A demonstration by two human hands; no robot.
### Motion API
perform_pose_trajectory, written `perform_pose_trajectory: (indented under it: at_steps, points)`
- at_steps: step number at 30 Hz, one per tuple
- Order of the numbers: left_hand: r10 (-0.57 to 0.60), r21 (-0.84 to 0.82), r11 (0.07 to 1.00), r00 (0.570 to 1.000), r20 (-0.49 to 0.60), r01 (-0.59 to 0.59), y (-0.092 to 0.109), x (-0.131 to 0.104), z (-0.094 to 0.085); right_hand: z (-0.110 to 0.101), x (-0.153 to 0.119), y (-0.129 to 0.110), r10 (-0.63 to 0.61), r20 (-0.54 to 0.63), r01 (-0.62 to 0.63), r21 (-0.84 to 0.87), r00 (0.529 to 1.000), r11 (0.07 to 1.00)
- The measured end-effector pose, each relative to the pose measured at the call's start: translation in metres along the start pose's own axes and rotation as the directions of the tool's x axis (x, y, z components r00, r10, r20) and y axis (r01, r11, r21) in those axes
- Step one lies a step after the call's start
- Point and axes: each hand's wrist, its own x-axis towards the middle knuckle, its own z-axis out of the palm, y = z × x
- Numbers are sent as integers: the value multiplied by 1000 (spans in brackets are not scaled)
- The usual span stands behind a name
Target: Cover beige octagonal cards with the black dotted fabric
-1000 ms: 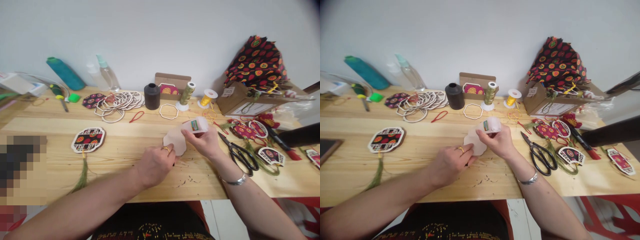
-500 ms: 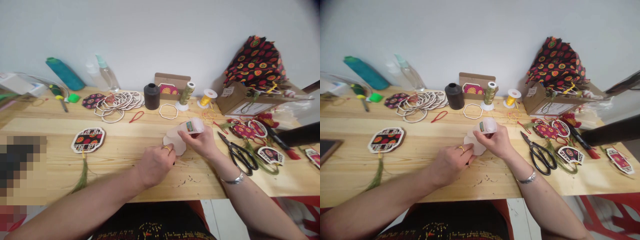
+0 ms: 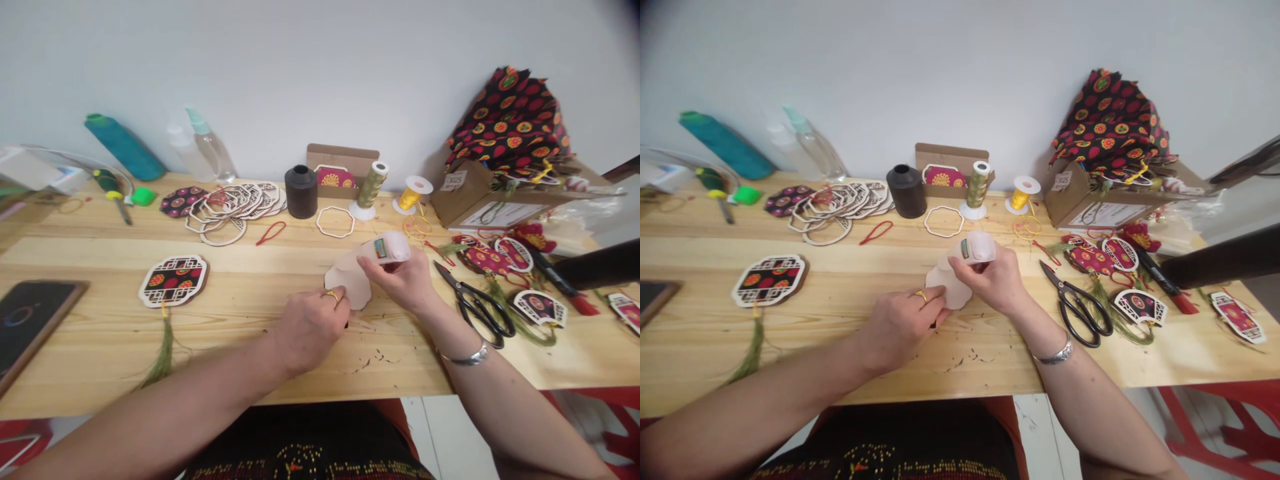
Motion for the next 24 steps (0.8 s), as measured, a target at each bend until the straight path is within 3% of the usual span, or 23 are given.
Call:
perform_pose_trajectory:
  at_steps: [12, 24]
  points:
    - [-17, -26, 1000, 1000, -22, 16, 1, 2, -1, -4, 0, 2, 64, -28, -64, 1, 998, 998]
    - [1, -5, 1000, 999, -41, -1, 0, 3, -2, -10, 2, 9, 53, -41, -54, -15, 998, 998]
